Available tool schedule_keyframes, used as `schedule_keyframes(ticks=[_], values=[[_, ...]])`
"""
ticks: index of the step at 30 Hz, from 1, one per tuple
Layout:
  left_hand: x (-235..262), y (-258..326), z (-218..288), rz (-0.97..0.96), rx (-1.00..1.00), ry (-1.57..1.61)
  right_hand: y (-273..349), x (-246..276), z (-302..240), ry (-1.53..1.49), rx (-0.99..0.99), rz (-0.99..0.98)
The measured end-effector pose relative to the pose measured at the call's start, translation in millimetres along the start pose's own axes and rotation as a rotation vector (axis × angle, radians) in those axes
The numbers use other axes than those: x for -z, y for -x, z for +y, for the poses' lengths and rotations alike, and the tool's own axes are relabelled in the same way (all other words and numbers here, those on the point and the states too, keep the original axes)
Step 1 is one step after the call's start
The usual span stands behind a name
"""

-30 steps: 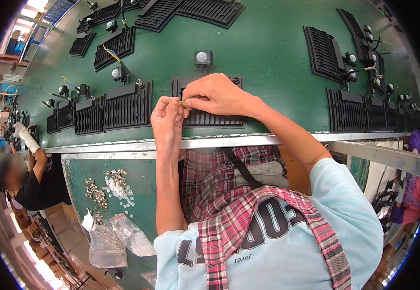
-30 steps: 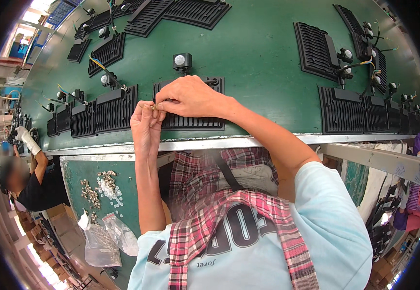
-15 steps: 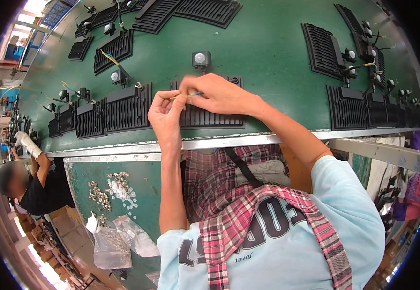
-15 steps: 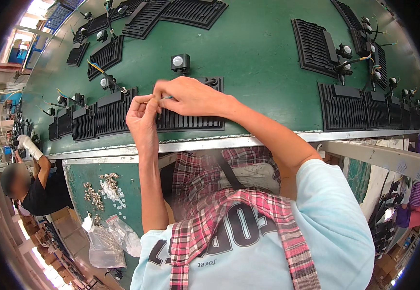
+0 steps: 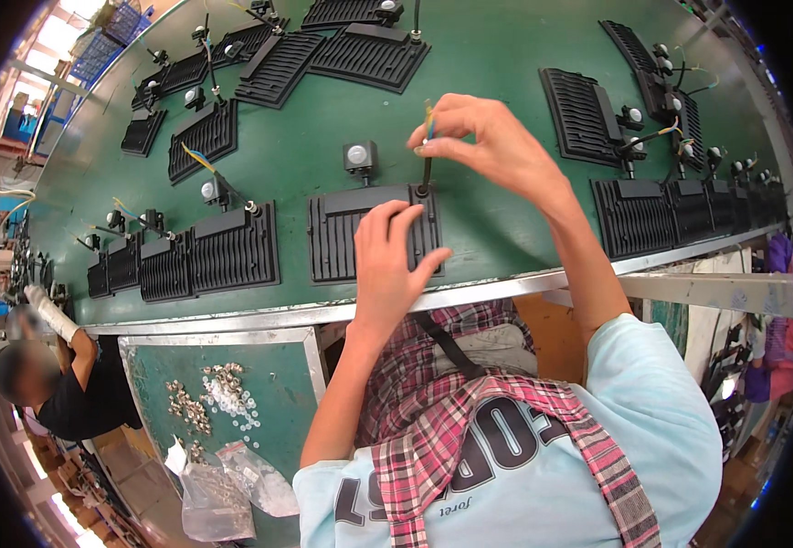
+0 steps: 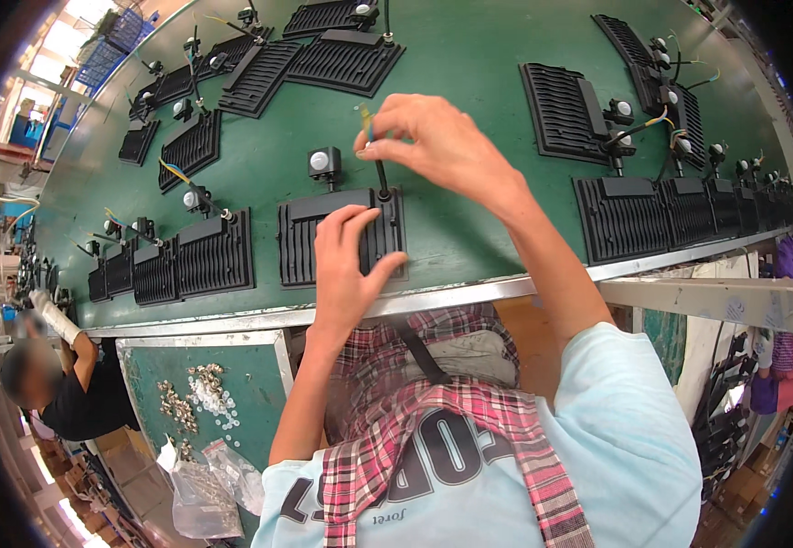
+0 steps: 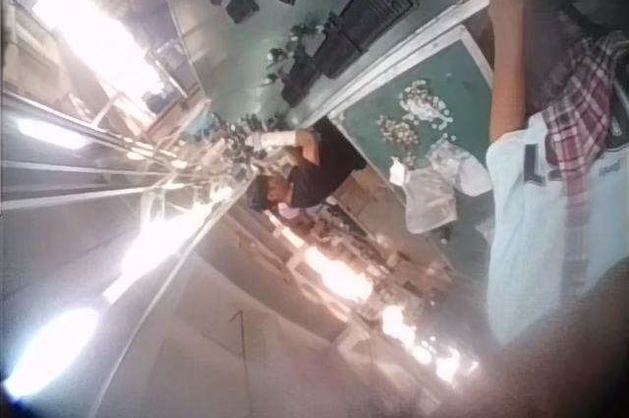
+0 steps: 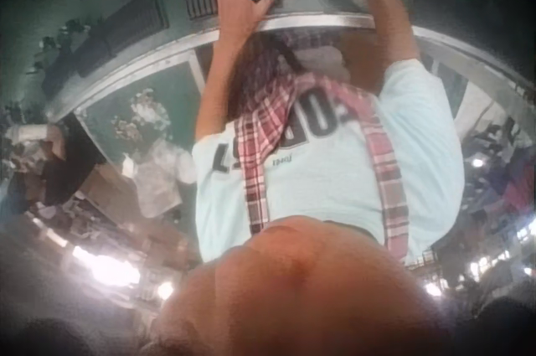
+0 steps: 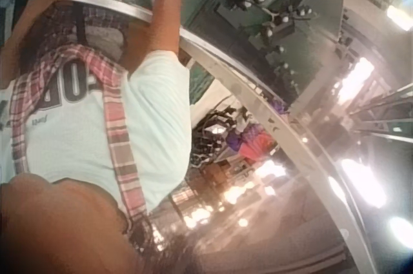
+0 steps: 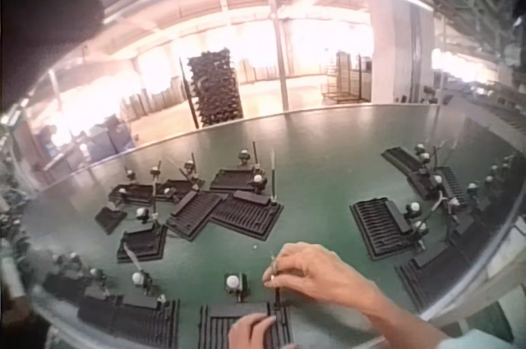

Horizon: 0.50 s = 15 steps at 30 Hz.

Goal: The person manually assembles floodlight fixtures by hand, joining floodlight housings, sensor modules, and wiring harnesses with screws and washers on a factory production line.

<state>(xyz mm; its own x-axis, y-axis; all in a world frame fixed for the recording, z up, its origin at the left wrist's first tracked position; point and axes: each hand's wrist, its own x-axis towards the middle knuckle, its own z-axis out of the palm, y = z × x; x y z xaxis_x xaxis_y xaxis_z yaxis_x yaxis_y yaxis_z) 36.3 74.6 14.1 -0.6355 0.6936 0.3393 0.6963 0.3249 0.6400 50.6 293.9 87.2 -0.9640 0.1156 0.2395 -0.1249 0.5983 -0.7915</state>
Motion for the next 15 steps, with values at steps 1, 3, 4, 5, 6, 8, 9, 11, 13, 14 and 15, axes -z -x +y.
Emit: schedule_keyframes(ticks=[1,3,4,5,6,8,9,11,13,14,15], values=[[-4,0,2,0.0,-0.005,0.007,-1,7,-5,0.008,-0.003,0.003],[-14,-2,3,-0.032,-0.076,-0.185,-3,19,-11,0.141,-0.331,-0.133],[-17,-1,-2,-0.076,-0.081,-0.212,-4,14,9,-0.103,-0.162,-0.14],[-20,-1,-5,-0.079,-0.088,-0.201,-8,16,11,-0.095,-0.172,-0.134],[-23,-2,-5,-0.073,-0.106,-0.256,-11,18,10,-0.072,-0.129,-0.198],[-23,-4,-1,-0.08,-0.115,-0.314,-18,21,10,0.051,-0.023,-0.24],[-25,-4,-2,-0.077,-0.112,-0.329,-20,20,10,0.038,-0.087,-0.266],[-26,-3,-4,-0.088,-0.095,-0.371,-21,21,-9,0.198,-0.282,-0.239],[-27,-3,-2,-0.091,-0.079,-0.388,-13,14,-2,0.276,-0.339,-0.12],[-30,-4,-1,-0.087,-0.076,-0.397,-7,11,22,0.124,-0.238,-0.123],[-26,-4,2,-0.09,-0.07,-0.413,-2,-2,45,-0.162,0.005,-0.103]])
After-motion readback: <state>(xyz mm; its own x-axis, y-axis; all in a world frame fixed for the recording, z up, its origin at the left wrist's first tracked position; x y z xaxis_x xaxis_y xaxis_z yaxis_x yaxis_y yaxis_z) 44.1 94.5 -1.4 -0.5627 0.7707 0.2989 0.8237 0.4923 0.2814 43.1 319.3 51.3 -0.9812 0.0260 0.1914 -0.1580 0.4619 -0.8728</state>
